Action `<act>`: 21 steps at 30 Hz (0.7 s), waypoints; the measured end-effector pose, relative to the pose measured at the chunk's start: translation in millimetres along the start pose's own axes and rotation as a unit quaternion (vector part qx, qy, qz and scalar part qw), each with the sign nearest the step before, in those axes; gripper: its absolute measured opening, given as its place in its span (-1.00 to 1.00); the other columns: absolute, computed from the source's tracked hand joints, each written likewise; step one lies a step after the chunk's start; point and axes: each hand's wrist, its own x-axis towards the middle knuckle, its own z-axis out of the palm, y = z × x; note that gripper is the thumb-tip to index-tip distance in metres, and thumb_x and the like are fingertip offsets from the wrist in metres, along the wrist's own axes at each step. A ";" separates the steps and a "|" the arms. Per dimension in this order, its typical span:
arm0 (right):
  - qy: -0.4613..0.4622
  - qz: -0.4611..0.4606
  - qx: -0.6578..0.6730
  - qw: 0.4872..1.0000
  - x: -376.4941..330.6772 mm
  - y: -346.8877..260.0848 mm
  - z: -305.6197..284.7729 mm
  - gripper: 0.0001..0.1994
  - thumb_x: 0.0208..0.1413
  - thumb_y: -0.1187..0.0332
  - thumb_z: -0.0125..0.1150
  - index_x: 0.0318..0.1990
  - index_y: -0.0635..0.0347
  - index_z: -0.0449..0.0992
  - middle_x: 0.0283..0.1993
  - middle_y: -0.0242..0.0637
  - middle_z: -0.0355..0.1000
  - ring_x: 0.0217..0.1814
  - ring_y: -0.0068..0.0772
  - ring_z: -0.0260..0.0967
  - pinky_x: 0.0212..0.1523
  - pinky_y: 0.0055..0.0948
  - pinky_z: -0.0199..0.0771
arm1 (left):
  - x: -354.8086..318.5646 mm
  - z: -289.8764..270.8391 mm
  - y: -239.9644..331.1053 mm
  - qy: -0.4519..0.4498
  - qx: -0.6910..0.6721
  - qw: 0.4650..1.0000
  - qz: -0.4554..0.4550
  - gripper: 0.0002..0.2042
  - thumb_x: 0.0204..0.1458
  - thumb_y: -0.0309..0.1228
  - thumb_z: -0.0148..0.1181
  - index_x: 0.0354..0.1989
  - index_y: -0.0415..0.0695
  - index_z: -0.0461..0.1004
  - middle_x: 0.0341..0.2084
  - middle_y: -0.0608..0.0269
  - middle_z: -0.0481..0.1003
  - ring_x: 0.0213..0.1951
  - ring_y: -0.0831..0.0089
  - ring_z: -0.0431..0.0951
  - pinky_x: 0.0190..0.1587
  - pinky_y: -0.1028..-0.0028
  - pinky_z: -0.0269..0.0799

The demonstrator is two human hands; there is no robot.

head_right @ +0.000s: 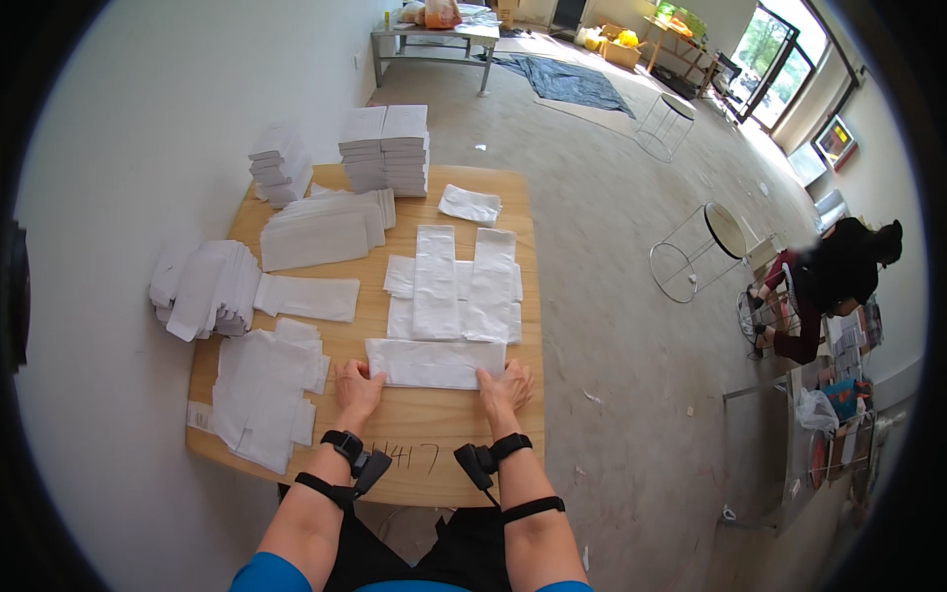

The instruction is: Folding white plastic bags and stacking them on a table.

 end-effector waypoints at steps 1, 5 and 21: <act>0.017 -0.041 -0.011 0.999 -1.0 4.5 1.4 -0.60 -0.31 0.19 0.45 -0.32 0.20 0.48 -0.14 -0.08 0.44 -0.06 -0.06 0.41 -0.10 -0.17 0.41 | -4.3 3.2 0.9 0.003 0.003 1.000 0.000 -0.58 -0.17 -0.20 0.37 -0.22 -0.18 0.40 -0.24 0.10 0.41 -0.20 0.15 0.47 -0.11 0.26 0.39; -0.097 0.006 0.071 0.993 -2.1 2.0 -9.3 -0.68 -0.31 0.29 0.41 -0.36 0.22 0.49 -0.29 -0.09 0.50 -0.23 -0.05 0.48 -0.19 -0.23 0.45 | -5.4 12.2 -9.4 0.031 -0.071 0.997 0.003 -0.61 -0.18 -0.21 0.38 -0.25 -0.19 0.42 -0.26 0.08 0.49 -0.23 0.14 0.52 -0.15 0.27 0.43; -0.043 -0.346 0.168 0.922 -62.3 -47.6 -2.4 -0.70 -0.15 0.33 0.42 -0.33 0.16 0.40 -0.30 -0.19 0.37 -0.16 -0.09 0.33 -0.18 -0.19 0.36 | -57.0 -3.8 -65.9 -0.038 -0.358 0.933 0.000 -0.83 0.17 -0.36 0.11 -0.22 -0.22 0.49 -0.46 0.32 0.51 -0.48 0.61 0.47 -0.40 0.59 0.41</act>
